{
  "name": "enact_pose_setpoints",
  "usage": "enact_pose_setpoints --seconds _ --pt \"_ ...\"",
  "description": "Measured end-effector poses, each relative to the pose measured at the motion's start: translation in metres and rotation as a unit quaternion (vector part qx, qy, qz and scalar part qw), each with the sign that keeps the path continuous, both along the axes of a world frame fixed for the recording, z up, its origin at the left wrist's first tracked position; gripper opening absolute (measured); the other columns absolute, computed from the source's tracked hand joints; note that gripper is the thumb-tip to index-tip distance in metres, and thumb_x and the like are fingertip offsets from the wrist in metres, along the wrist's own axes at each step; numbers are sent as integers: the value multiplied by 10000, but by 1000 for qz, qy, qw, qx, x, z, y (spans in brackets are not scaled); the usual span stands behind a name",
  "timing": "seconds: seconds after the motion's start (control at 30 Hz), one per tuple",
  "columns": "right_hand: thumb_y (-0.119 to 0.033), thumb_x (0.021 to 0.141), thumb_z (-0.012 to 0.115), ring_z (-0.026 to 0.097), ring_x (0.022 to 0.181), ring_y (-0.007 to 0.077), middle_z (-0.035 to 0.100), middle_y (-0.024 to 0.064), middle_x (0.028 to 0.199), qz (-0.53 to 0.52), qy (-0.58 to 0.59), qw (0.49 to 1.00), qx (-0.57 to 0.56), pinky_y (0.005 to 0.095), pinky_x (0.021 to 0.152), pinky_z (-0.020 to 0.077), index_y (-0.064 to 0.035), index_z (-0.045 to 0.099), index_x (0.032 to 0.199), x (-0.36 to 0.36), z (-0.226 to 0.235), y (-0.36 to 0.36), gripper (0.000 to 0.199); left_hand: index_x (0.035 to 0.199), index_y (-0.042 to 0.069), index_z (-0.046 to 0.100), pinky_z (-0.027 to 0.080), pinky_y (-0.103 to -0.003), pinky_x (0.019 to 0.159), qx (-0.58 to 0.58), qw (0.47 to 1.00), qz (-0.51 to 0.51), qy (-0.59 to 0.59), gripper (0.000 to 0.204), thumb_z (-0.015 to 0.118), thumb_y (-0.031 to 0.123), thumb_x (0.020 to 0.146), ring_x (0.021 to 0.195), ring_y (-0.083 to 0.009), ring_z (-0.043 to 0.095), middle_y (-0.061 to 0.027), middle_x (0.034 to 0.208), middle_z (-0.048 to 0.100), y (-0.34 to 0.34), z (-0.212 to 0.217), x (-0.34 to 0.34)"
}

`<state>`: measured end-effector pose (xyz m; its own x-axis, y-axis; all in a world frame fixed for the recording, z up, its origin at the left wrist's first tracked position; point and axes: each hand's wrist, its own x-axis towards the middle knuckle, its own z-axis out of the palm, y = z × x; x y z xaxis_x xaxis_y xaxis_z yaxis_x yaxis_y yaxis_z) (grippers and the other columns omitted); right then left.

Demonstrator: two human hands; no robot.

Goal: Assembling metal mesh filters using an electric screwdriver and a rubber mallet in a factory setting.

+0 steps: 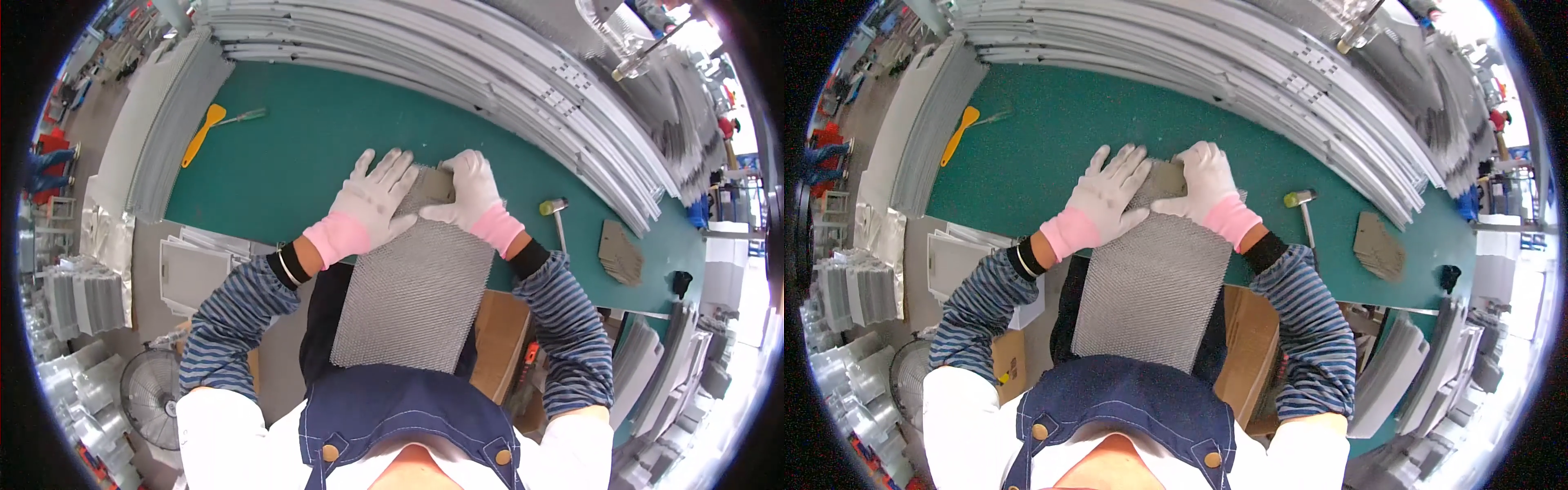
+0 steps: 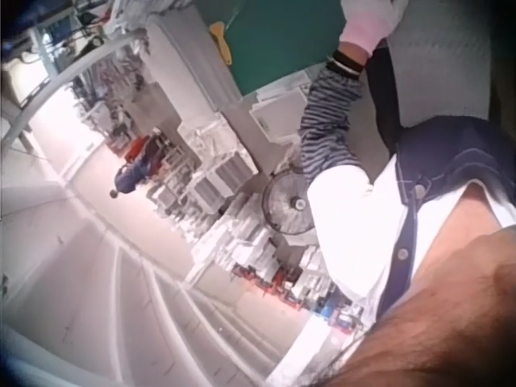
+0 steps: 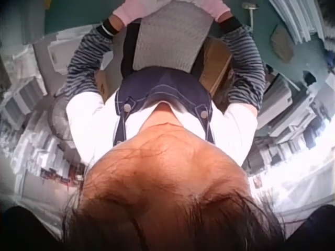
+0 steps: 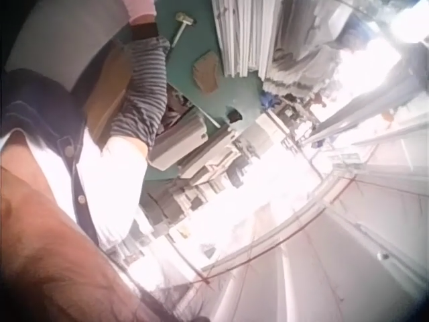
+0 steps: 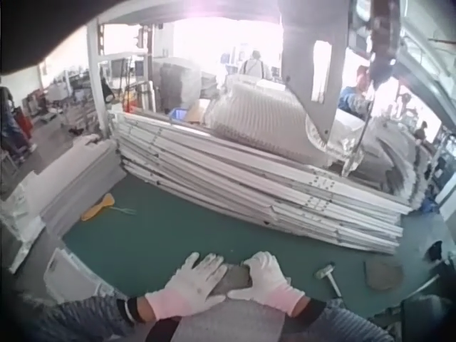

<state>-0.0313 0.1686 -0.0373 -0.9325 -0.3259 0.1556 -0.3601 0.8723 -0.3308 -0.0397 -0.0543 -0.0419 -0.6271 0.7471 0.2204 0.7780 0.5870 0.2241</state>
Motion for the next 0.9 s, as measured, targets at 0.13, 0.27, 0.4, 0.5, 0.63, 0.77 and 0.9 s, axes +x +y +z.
enact_pose_setpoints --seconds 0.13,0.27,0.4,0.5,0.63,0.77,0.9 --pt "-301 675 825 588 832 188 606 110 902 -15 -170 954 -246 328 749 478 20 598 976 -3 20 18 495 1406 -32 351 319 -460 1096 279 954 48 -102 746 666 306 821 1334 -351 393 -243 1444 371 -10 12 -8" --pt "-114 746 724 563 745 99 626 32 804 69 -352 906 -226 288 708 478 41 613 978 -23 85 9 300 1311 -102 454 483 -276 868 385 653 95 -645 632 684 297 878 980 -165 611 -125 1114 643 -24 46 -24" --pt "-150 723 743 582 693 96 648 56 755 115 -383 897 -190 276 629 486 30 664 952 -23 107 3 301 1093 -84 619 477 -277 788 427 708 28 -561 459 684 316 877 881 -130 580 -80 997 658 -15 28 -16" --pt "-133 733 730 571 675 77 641 26 736 67 -444 882 -142 258 634 476 28 670 951 -5 120 6 278 1121 -69 601 491 -318 758 183 855 11 -485 499 678 346 854 838 -158 594 -121 939 677 -44 16 5" --pt "-102 754 690 568 651 110 630 28 719 61 -385 916 -101 284 628 469 38 666 916 3 185 -5 217 931 -51 639 468 -304 644 316 817 59 -479 317 720 228 806 686 -133 576 -82 766 638 -48 62 46" --pt "-182 780 706 657 782 178 657 135 912 47 -165 982 -76 319 722 533 41 628 1029 4 289 1 343 889 -2 638 499 -310 588 349 926 -7 -144 167 700 118 790 601 -174 610 -118 689 593 -75 204 27" --pt "-316 871 661 676 837 221 642 141 905 86 -213 939 -256 326 697 575 33 566 1118 52 320 18 438 1202 -6 608 569 -281 668 177 950 -225 126 571 798 227 717 774 -177 701 -136 945 704 -80 303 25"
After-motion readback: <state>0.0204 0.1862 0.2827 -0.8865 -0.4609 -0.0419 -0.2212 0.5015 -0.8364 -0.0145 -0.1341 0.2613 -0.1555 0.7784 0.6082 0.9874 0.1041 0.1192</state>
